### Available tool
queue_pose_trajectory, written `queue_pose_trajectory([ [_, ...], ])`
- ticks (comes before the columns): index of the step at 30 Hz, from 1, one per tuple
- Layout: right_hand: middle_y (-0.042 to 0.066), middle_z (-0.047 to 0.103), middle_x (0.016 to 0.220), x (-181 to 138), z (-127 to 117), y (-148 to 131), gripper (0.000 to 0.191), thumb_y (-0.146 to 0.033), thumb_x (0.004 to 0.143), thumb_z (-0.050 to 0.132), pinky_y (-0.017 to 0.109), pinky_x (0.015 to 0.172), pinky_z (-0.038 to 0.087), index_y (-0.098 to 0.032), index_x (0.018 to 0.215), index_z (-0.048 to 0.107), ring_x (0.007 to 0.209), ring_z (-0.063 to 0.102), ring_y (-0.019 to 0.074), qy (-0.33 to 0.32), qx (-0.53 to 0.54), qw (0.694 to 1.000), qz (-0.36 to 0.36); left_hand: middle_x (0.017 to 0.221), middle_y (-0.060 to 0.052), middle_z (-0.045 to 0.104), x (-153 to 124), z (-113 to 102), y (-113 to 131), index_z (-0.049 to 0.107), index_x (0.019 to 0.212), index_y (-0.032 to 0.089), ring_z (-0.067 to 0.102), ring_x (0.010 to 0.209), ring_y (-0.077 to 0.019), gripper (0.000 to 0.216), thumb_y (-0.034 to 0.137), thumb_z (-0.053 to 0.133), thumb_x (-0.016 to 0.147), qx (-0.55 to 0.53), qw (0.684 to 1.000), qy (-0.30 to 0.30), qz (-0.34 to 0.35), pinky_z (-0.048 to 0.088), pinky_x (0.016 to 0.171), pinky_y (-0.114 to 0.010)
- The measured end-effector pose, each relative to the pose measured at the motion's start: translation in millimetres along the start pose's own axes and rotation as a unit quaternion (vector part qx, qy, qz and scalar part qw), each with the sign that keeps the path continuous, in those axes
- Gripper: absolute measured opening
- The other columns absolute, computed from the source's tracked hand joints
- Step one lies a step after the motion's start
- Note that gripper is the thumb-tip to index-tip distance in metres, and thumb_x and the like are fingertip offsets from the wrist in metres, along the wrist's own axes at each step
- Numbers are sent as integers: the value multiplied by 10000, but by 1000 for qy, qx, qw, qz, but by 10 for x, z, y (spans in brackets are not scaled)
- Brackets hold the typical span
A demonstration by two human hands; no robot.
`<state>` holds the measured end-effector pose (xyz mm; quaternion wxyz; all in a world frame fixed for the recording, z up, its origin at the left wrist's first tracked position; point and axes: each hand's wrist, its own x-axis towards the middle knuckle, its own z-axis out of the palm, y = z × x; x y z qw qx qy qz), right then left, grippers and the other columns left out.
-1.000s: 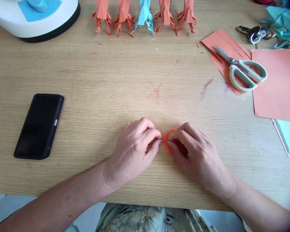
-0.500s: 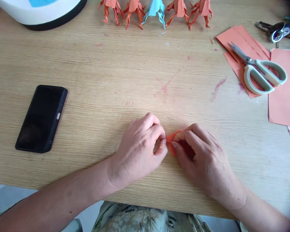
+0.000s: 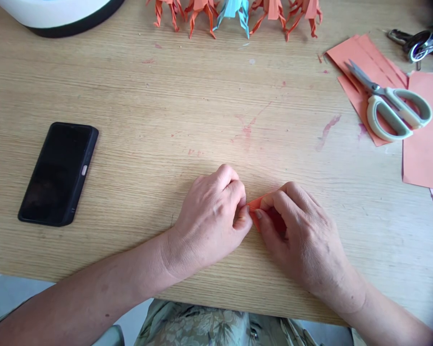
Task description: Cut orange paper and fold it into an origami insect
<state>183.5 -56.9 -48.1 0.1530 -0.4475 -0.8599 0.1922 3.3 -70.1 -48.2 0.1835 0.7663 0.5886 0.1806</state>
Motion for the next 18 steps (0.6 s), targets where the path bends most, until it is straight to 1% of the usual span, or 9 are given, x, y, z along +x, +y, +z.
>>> queue_pose_trajectory([
  [6, 51, 525, 773, 5, 6, -6, 141, -212, 959, 511, 356, 632, 423, -217, 824, 550, 708, 515, 205, 0, -16, 1000, -1, 896, -58, 575, 2, 9, 2, 556, 741, 172, 541, 731, -176, 91, 132, 567, 821, 10, 1000, 1, 8, 442, 666, -349],
  [12, 48, 531, 776, -4, 7, -2, 170, -195, 946, 507, 351, 623, 431, -233, 782, 481, 704, 516, 200, 3, -20, 1000, 5, 908, -68, 576, -5, 18, -3, 581, 765, 163, 541, 731, -182, 93, 145, 548, 849, 30, 999, -2, 17, 438, 661, -357],
  [18, 58, 538, 790, -4, 13, 0, 162, -207, 952, 508, 364, 645, 434, -218, 790, 508, 717, 522, 208, -1, -22, 1000, 10, 917, -70, 578, -2, 21, -9, 589, 768, 159, 551, 746, -188, 104, 161, 547, 863, 38, 999, -3, 22, 447, 668, -359],
])
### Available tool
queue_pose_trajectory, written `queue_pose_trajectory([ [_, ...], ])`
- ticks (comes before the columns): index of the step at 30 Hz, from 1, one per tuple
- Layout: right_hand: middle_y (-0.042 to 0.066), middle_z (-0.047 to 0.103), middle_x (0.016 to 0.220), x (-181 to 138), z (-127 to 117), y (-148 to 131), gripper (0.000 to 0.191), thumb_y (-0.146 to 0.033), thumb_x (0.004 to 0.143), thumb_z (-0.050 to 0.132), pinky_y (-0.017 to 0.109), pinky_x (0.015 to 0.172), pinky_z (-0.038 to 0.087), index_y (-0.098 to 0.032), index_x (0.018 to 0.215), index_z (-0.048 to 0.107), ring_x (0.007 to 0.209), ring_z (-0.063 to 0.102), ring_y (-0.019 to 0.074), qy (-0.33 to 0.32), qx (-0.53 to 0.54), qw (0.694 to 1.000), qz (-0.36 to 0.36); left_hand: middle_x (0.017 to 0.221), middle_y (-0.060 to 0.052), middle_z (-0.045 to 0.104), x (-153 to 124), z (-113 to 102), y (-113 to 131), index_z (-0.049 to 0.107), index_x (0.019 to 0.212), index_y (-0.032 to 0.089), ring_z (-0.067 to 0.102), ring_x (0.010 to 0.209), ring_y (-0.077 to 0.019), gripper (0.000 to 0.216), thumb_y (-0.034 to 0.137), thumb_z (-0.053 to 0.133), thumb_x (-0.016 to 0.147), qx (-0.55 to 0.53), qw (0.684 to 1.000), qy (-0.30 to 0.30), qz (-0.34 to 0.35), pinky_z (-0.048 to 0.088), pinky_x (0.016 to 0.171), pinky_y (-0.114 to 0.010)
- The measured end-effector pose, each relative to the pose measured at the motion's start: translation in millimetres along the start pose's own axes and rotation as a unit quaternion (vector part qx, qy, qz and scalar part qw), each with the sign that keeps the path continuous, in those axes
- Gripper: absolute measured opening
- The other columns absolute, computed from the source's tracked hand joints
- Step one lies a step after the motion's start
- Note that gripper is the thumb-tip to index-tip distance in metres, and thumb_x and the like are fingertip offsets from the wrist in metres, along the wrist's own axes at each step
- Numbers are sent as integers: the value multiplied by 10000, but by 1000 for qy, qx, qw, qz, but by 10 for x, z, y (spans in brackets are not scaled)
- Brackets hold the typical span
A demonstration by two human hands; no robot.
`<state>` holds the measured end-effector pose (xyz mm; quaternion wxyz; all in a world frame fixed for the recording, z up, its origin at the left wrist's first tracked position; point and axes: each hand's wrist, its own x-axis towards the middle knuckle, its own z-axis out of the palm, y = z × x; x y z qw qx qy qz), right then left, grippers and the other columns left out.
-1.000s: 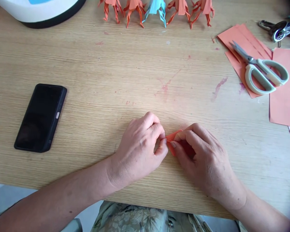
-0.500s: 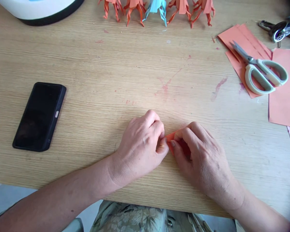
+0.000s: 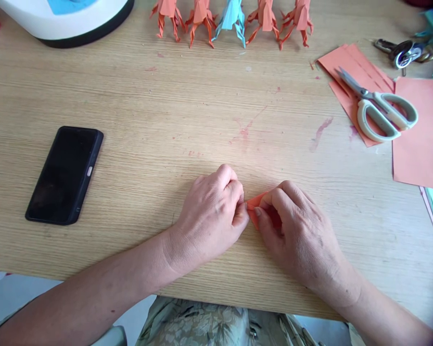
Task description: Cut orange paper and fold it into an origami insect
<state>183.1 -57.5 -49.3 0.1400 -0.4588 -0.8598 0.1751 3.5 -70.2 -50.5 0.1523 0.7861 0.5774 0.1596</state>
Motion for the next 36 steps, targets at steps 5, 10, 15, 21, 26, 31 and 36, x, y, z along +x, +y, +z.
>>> queue_pose_trajectory([
  [5, 62, 542, 798, -9, 5, 1, 162, -217, 956, 498, 366, 653, 433, -208, 796, 522, 725, 524, 209, 2, -1, 1000, -2, 920, -73, 576, 11, -5, 6, 581, 760, 159, 558, 751, -189, 101, 159, 556, 858, 11, 1000, -5, -2, 451, 668, -352],
  [10, 49, 533, 786, -13, 0, 11, 175, -222, 940, 520, 347, 640, 419, -210, 767, 492, 712, 516, 197, 6, -9, 1000, 5, 900, -51, 563, 27, -22, 9, 568, 736, 168, 553, 733, -175, 107, 150, 592, 839, 10, 1000, -18, -13, 451, 675, -338],
  [15, 23, 500, 757, -17, -40, 53, 198, -198, 903, 562, 324, 623, 401, -210, 734, 458, 678, 492, 174, 4, -20, 1000, 17, 886, -30, 548, 34, -18, -4, 562, 739, 177, 545, 722, -163, 111, 153, 598, 841, 3, 999, -22, -23, 448, 678, -325],
  [21, 20, 524, 802, -73, -97, 151, 142, -144, 939, 540, 289, 636, 408, -188, 804, 526, 701, 496, 150, 8, 32, 999, -32, 912, -27, 554, 33, -13, -14, 565, 752, 178, 547, 738, -159, 104, 145, 635, 821, -6, 999, -23, -27, 438, 690, -318],
  [26, 74, 583, 929, -154, -122, 201, 209, -140, 990, 478, 335, 699, 449, -177, 1142, 617, 775, 526, 190, 2, -28, 988, -153, 924, -24, 555, 31, -18, -15, 565, 752, 175, 554, 752, -157, 135, 161, 674, 832, -13, 999, -27, -30, 437, 709, -318],
  [31, 127, 633, 991, -209, -145, 172, 334, -133, 979, 469, 368, 637, 428, -129, 1282, 610, 761, 521, 230, 6, -163, 961, -225, 932, -26, 555, 29, -18, -24, 568, 761, 176, 552, 749, -159, 135, 196, 663, 856, -15, 999, -26, -27, 436, 703, -322],
  [36, 126, 663, 953, -245, -161, 134, 345, -75, 960, 471, 352, 598, 419, -72, 1259, 644, 722, 507, 213, 22, -201, 949, -240, 921, -23, 550, 27, -10, -34, 569, 764, 179, 545, 724, -154, 133, 215, 652, 862, -11, 999, -23, -25, 433, 687, -320],
])
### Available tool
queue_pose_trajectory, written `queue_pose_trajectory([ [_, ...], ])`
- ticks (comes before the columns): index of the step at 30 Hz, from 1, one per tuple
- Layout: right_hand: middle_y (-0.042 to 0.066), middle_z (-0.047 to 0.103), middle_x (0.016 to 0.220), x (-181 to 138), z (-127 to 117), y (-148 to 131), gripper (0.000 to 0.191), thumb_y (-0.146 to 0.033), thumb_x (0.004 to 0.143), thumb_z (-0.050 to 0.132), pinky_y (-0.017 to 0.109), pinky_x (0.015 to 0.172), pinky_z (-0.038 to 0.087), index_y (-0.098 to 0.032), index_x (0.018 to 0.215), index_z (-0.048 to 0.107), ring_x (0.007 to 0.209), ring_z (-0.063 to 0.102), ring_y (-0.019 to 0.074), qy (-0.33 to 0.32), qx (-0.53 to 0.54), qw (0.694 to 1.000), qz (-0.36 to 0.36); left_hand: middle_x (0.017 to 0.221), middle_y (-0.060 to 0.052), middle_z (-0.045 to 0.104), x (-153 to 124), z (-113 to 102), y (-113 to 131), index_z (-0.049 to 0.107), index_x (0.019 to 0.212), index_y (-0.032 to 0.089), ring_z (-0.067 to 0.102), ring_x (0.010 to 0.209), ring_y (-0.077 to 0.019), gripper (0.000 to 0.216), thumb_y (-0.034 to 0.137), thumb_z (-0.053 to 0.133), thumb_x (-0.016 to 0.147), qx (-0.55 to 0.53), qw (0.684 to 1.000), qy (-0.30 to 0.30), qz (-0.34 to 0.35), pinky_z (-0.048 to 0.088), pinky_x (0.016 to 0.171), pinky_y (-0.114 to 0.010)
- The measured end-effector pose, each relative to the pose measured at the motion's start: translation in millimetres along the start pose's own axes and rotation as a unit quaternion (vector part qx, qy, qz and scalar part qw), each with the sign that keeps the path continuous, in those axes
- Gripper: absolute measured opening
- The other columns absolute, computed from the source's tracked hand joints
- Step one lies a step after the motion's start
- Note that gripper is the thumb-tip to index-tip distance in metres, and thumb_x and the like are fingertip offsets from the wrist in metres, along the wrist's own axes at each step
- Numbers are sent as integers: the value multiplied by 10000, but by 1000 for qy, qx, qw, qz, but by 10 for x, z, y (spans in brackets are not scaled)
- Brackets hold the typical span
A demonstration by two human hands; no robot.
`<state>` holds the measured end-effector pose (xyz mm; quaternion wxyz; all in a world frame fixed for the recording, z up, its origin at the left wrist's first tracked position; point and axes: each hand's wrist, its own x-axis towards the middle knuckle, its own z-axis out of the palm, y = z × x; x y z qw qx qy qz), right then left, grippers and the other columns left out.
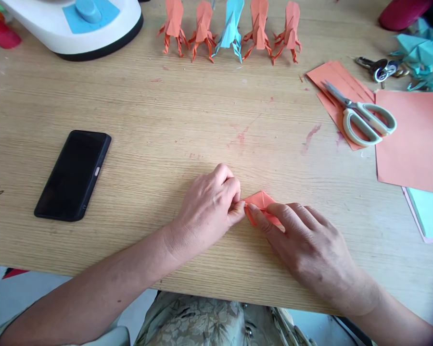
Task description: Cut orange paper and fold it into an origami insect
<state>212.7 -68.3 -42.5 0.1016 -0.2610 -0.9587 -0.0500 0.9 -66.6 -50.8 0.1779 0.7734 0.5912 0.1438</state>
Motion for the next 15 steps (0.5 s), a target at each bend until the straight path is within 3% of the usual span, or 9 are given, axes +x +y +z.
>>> queue_pose_trajectory([
  [10, 162, 669, 1058, -87, -17, -48, 350, -20, 941, 418, 368, 713, 523, 3, 1173, 680, 837, 556, 241, 6, -4, 1000, 4, 923, -30, 543, -16, 13, -4, 543, 770, 182, 517, 727, -157, 110, 194, 618, 850, 27, 999, 18, 19, 415, 674, -313],
  [15, 165, 661, 1069, -107, -35, -2, 388, -35, 953, 414, 385, 735, 544, -18, 1280, 622, 847, 575, 245, -8, 16, 1000, -5, 935, -35, 549, -16, 9, -1, 540, 769, 181, 515, 735, -155, 94, 159, 598, 839, 28, 999, 17, 21, 415, 688, -312],
])
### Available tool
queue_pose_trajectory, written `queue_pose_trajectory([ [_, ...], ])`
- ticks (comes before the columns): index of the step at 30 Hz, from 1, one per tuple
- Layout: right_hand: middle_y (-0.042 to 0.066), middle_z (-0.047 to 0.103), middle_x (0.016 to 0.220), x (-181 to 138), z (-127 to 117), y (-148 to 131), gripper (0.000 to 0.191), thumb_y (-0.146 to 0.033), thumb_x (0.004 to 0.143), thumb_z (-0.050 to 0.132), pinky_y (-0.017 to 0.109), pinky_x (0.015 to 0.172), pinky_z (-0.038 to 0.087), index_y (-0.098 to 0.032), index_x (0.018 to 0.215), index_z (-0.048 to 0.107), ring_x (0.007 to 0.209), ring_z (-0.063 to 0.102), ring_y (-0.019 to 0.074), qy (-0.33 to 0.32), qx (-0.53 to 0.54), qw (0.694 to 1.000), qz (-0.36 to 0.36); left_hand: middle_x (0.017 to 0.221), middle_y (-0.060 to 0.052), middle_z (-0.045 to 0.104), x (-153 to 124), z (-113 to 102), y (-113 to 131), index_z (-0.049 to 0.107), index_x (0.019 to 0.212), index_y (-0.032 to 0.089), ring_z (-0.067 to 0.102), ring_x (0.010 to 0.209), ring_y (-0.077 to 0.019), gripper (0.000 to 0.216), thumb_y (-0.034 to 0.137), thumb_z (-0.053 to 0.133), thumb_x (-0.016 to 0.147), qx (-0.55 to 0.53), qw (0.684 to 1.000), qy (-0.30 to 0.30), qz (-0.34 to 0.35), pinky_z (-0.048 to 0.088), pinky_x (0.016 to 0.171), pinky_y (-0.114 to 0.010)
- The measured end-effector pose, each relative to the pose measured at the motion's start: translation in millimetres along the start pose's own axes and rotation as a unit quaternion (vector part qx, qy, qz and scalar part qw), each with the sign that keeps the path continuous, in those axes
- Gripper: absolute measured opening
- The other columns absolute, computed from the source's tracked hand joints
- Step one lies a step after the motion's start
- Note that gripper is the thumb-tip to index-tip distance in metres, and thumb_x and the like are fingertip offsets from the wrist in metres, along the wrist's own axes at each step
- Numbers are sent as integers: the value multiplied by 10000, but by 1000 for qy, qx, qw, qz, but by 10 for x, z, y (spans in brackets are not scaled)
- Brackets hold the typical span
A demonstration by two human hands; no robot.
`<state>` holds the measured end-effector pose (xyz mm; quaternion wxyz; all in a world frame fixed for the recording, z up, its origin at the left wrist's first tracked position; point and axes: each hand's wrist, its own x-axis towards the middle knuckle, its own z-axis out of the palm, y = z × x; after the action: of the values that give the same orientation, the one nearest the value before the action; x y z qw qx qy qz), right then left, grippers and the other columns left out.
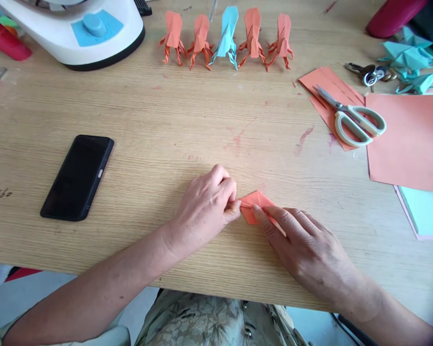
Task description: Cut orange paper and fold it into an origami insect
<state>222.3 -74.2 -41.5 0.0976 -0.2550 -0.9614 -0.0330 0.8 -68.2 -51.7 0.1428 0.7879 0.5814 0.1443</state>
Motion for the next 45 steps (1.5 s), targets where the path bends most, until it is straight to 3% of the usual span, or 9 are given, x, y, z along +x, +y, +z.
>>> queue_pose_trajectory([
  [3, 144, 666, 1058, 18, -8, 55, 417, -35, 959, 395, 373, 679, 542, -72, 1319, 601, 800, 578, 227, -16, -1, 1000, -19, 931, -35, 547, 1, 3, -5, 541, 767, 181, 510, 722, -152, 98, 159, 592, 847, -1, 1000, -2, 1, 410, 682, -313],
  [9, 143, 670, 1069, 33, -8, 124, 342, -33, 974, 374, 343, 662, 546, -69, 1102, 690, 783, 588, 190, 5, 10, 999, -47, 937, -35, 551, -3, 14, -9, 538, 772, 183, 516, 739, -155, 101, 155, 607, 840, -2, 1000, 0, 2, 417, 697, -316],
  [13, 161, 661, 1082, 20, -12, 119, 309, 1, 947, 409, 362, 650, 552, -39, 1057, 694, 820, 605, 210, 13, 25, 997, -66, 939, -29, 550, -1, -16, -40, 532, 783, 182, 518, 738, -146, 106, 158, 599, 862, -16, 1000, -8, 11, 419, 694, -301],
  [19, 149, 661, 1033, 2, 32, 125, 257, 4, 933, 459, 377, 648, 546, -56, 985, 703, 821, 607, 219, 25, 29, 997, -69, 980, -37, 553, -2, -86, -88, 545, 824, 182, 559, 807, -146, 203, 172, 424, 987, -66, 997, -34, 23, 441, 736, -299],
  [26, 151, 665, 1012, 0, 53, 144, 276, -11, 933, 474, 397, 657, 546, 8, 1129, 666, 818, 607, 229, 26, 48, 996, -70, 971, -41, 533, 6, -7, 36, 515, 797, 190, 548, 787, -175, 191, 308, 653, 857, -23, 1000, -5, -19, 423, 700, -325],
  [31, 144, 670, 1003, 11, 54, 157, 276, -7, 938, 462, 377, 664, 548, -11, 1109, 679, 829, 610, 216, 40, 39, 996, -76, 959, -32, 541, 26, 9, 70, 509, 784, 198, 540, 780, -175, 165, 256, 656, 829, -3, 1000, 0, -26, 429, 720, -334],
  [40, 127, 648, 967, 2, 75, 141, 249, -9, 931, 480, 372, 667, 526, -59, 992, 716, 797, 590, 201, 41, 37, 996, -71, 952, -26, 535, 18, -1, 71, 510, 785, 199, 555, 814, -180, 223, 320, 687, 848, -19, 999, -5, -31, 436, 745, -337],
  [45, 122, 641, 957, 18, 54, 136, 259, -8, 935, 464, 354, 637, 508, -55, 990, 712, 759, 561, 190, 45, 36, 996, -68, 960, -23, 540, 12, -20, 43, 510, 810, 199, 548, 804, -174, 129, 229, 620, 872, -29, 999, -24, -19, 437, 751, -344],
])
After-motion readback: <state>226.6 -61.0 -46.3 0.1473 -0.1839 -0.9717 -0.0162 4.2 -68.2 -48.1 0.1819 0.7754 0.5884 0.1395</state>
